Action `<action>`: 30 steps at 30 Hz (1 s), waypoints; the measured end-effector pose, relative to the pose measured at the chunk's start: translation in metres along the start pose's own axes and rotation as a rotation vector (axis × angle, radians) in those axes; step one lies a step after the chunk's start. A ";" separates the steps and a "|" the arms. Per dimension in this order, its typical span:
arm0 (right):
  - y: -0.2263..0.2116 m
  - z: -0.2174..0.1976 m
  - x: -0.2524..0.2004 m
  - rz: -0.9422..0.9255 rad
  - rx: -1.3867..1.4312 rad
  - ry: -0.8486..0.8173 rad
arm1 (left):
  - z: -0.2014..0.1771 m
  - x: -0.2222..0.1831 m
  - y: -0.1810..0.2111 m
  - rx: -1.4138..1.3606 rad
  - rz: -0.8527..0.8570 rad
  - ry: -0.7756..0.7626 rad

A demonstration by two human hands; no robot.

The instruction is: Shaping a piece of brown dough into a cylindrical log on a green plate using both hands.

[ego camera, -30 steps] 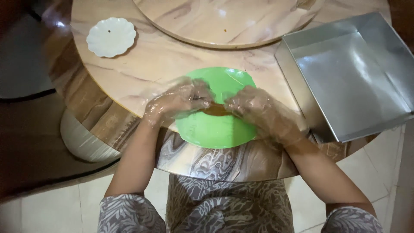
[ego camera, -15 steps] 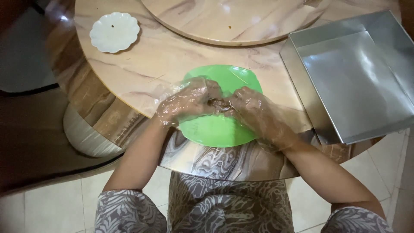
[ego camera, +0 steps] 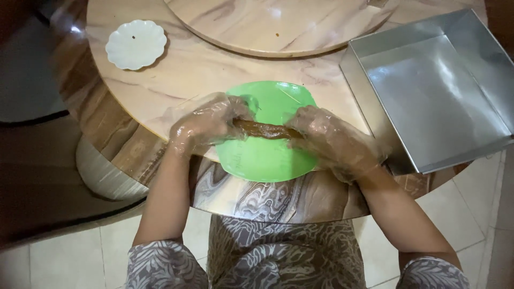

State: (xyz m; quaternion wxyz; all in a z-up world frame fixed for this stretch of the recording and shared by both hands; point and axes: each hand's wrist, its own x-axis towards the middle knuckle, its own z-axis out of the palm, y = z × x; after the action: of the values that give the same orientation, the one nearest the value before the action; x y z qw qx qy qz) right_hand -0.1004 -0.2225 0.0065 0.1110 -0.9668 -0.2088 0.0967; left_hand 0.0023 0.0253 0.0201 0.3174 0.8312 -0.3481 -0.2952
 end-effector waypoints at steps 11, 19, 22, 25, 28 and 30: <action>-0.017 -0.031 -0.019 0.149 0.446 0.188 | 0.003 0.012 -0.009 -0.027 0.069 -0.008; 0.039 -0.071 -0.072 0.117 0.718 1.120 | 0.007 0.027 -0.040 0.106 0.251 0.008; 0.029 -0.067 -0.066 0.349 0.635 1.073 | 0.008 0.026 -0.042 -0.015 0.113 -0.007; 0.039 -0.036 -0.044 0.157 0.992 1.025 | 0.008 0.022 -0.033 0.033 0.145 -0.022; 0.023 -0.016 -0.020 0.299 1.285 0.824 | 0.007 0.014 -0.016 -0.194 -0.075 -0.034; 0.007 -0.008 -0.004 0.515 1.687 0.476 | 0.005 0.010 -0.011 -0.164 -0.027 -0.009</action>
State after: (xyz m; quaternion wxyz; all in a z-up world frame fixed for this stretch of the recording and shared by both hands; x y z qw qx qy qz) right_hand -0.0996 -0.2318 0.0129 0.7959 -0.5763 0.1817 0.0371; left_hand 0.0088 0.0215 0.0062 0.3790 0.8057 -0.3130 -0.3305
